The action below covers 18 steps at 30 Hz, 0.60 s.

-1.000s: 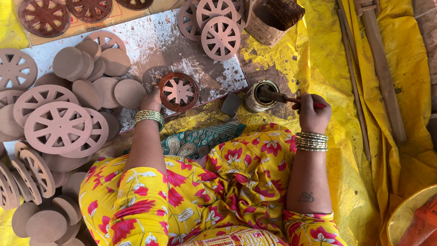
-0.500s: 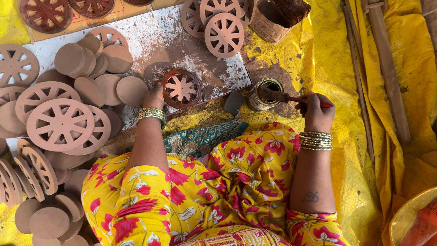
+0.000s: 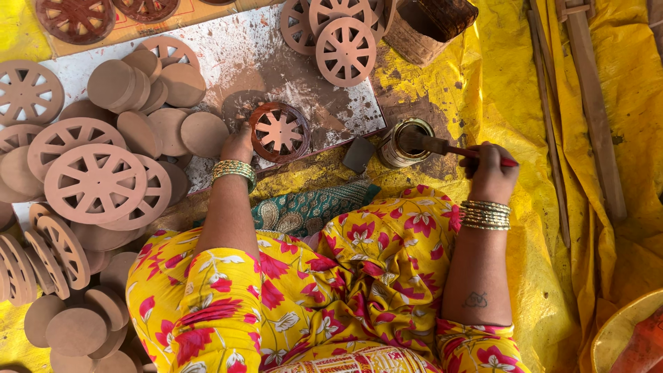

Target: The person sits on the ground and uses a brush to apply dark paint from a can onto wheel-shaped clay pieces. They hold each piece steady with one hand, brush its surface, then set the finished piece aside with other completed pieces and pick up the next unpainted one.

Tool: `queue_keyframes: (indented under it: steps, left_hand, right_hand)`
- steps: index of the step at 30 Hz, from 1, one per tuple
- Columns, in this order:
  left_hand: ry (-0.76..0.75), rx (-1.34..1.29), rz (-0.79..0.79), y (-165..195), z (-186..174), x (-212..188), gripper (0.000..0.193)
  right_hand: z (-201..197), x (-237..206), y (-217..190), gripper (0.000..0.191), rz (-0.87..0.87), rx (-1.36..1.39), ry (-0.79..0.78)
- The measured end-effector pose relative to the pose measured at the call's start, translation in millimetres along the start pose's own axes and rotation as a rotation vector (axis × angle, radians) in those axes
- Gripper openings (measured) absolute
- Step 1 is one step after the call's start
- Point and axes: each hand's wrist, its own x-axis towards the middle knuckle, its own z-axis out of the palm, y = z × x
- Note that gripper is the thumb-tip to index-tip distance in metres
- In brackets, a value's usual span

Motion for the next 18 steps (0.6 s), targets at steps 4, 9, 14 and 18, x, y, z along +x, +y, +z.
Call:
queue_keyframes:
  steps: [4,9,14,18]
  left_hand:
    - [-0.009,0.033,0.018,3.5,1.0,-3.0,0.076]
    - [0.025,0.148,0.132,-1.1,13.0,8.5,0.086]
    - [0.091,0.197,0.089,8.2,26.0,15.4,0.077]
    - [0.095,0.142,0.049,8.3,30.3,9.3,0.073]
  right_hand:
    - [-6.6,1.7,13.6,0.025,-0.057,-0.095,-0.019]
    - [-11.3,9.2,25.9,0.025,-0.164,0.011,0.011]
    - [-7.3,12.3,22.1,0.026,-0.121,0.050,0.026]
    - [18.2,8.6,22.1,0.025,-0.087,0.268,-0.004]
